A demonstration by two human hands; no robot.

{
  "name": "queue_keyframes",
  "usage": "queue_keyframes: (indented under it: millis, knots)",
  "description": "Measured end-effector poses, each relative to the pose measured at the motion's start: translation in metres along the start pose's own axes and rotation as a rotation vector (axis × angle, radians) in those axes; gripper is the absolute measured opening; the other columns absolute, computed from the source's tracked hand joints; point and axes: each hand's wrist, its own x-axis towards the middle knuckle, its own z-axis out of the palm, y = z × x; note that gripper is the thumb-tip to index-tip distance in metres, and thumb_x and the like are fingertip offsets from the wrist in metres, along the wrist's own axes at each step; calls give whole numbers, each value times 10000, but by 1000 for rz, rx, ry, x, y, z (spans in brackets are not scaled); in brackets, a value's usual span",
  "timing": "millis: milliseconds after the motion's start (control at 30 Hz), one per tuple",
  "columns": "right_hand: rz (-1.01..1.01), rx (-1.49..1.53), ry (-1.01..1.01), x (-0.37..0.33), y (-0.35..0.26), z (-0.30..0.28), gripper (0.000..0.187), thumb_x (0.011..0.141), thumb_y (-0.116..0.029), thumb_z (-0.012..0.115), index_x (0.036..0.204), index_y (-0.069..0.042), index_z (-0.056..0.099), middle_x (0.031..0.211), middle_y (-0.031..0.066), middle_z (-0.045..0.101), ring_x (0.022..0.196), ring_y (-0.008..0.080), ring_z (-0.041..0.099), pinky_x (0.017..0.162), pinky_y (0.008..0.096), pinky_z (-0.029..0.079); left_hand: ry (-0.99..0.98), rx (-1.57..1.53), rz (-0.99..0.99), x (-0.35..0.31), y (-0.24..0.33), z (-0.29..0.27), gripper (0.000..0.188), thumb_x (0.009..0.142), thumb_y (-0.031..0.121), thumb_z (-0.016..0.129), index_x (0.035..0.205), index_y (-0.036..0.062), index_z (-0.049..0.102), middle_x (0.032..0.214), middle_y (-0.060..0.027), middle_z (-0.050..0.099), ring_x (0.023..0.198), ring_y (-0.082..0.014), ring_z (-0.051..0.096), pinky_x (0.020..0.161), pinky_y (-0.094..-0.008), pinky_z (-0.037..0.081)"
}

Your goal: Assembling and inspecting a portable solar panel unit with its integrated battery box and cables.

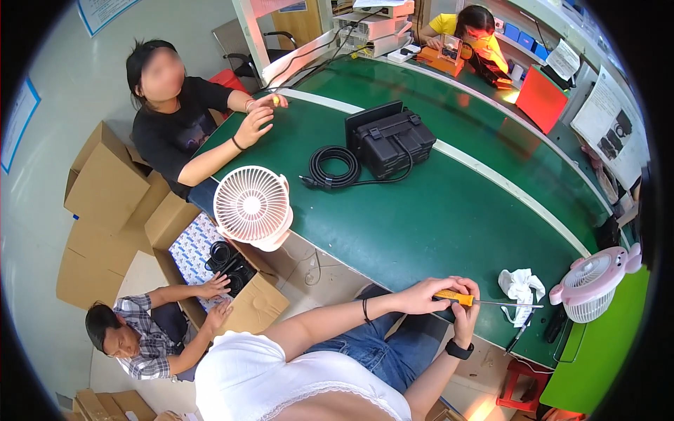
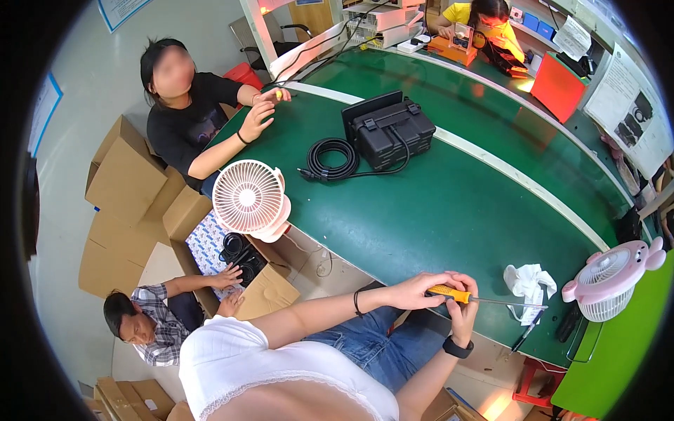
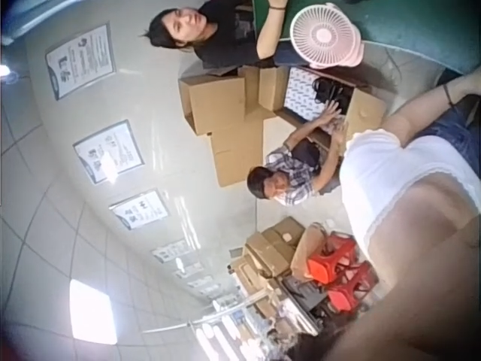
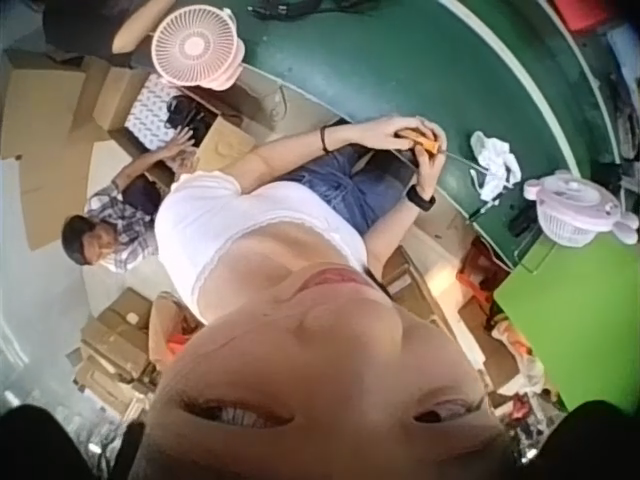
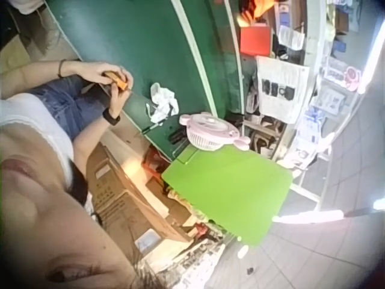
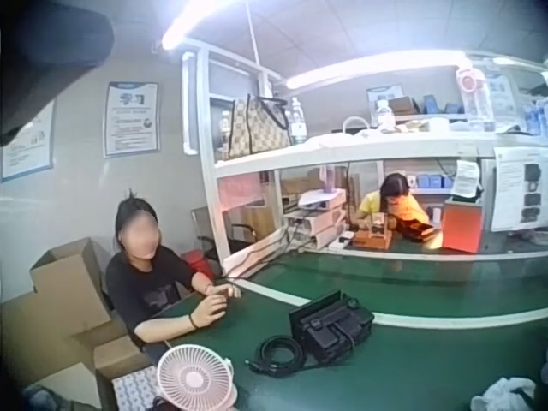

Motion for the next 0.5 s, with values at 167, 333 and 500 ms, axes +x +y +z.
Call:
queue_keyframes:
  millis: [167,333,500]
  knots:
    - [5,-6,2,2,-3,3,495,798,-142,668,1243,-4,501,1225,172,582,1178,272,568,1036,393,449,44,64,13,-1,2,2,394,828,50,618,1221,46,581,1204,-139,660,1120,-332,640,990,-402,492]
    - [15,-13,8,2,-4,4,507,771,-126,662,1235,-12,493,1216,178,583,1178,274,568,1037,394,450,32,108,16,-1,2,3,441,786,38,618,1225,65,577,1207,-131,652,1118,-330,634,984,-411,495]
    - [7,-14,5,2,-4,2,505,712,-4,570,1211,-21,495,1213,185,581,1189,274,557,1055,394,434,22,178,21,0,1,3,457,771,21,622,1223,64,569,1213,-127,643,1127,-330,622,987,-421,489]
